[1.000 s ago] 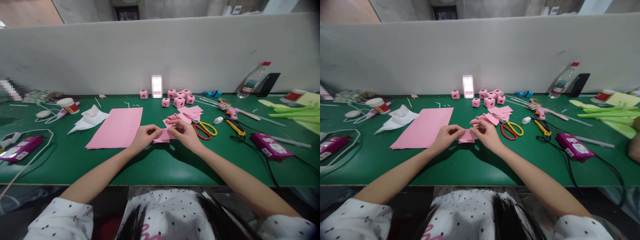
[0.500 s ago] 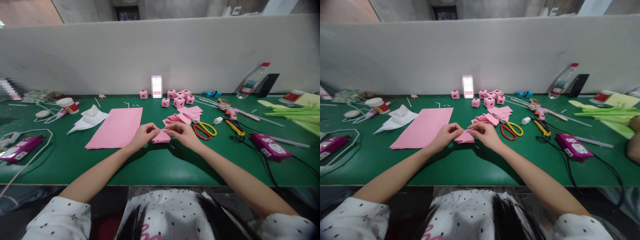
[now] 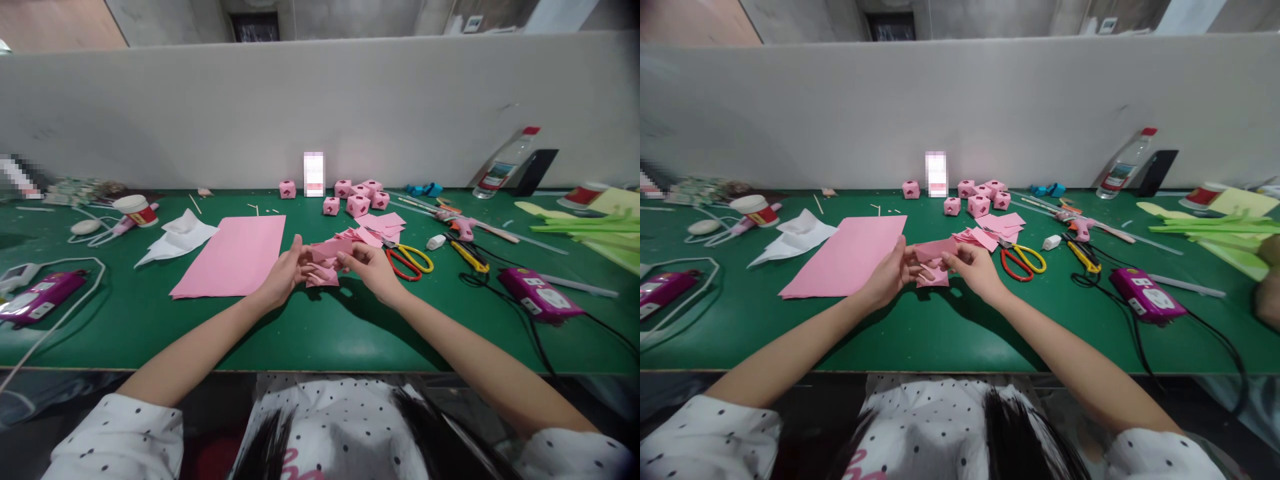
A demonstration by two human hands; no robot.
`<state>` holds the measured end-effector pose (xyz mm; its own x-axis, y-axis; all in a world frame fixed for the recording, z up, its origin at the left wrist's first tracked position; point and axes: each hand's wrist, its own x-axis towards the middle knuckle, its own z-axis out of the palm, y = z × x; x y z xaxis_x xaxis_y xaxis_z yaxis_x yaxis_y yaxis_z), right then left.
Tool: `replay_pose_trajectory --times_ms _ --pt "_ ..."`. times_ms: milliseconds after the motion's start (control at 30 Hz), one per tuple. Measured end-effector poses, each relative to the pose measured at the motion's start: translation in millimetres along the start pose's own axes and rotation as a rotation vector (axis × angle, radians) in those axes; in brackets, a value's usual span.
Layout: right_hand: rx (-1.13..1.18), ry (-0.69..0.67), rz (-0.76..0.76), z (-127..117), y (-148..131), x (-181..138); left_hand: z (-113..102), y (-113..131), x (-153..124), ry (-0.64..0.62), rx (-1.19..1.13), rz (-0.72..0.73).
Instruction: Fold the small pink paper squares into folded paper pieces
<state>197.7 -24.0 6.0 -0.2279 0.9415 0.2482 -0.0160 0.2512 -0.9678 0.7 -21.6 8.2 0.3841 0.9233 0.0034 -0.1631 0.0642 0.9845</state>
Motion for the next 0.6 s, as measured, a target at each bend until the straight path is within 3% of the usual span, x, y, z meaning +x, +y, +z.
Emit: replay_pose_trajectory --times_ms 133,267,600 --pt "0.129 0.023 0.073 -0.1 1.6 1.2 1.4 -3.2 -4.0 0.008 0.352 0.263" --pt "0.146 -0.029 0.085 2.9 3.7 0.0 4.6 -6.1 -6.6 0.104 0.433 0.281" --pt "0.077 -0.07 0.057 8.6 7.8 -2.2 4.8 -4.2 -5.9 0.091 0.439 0.273"
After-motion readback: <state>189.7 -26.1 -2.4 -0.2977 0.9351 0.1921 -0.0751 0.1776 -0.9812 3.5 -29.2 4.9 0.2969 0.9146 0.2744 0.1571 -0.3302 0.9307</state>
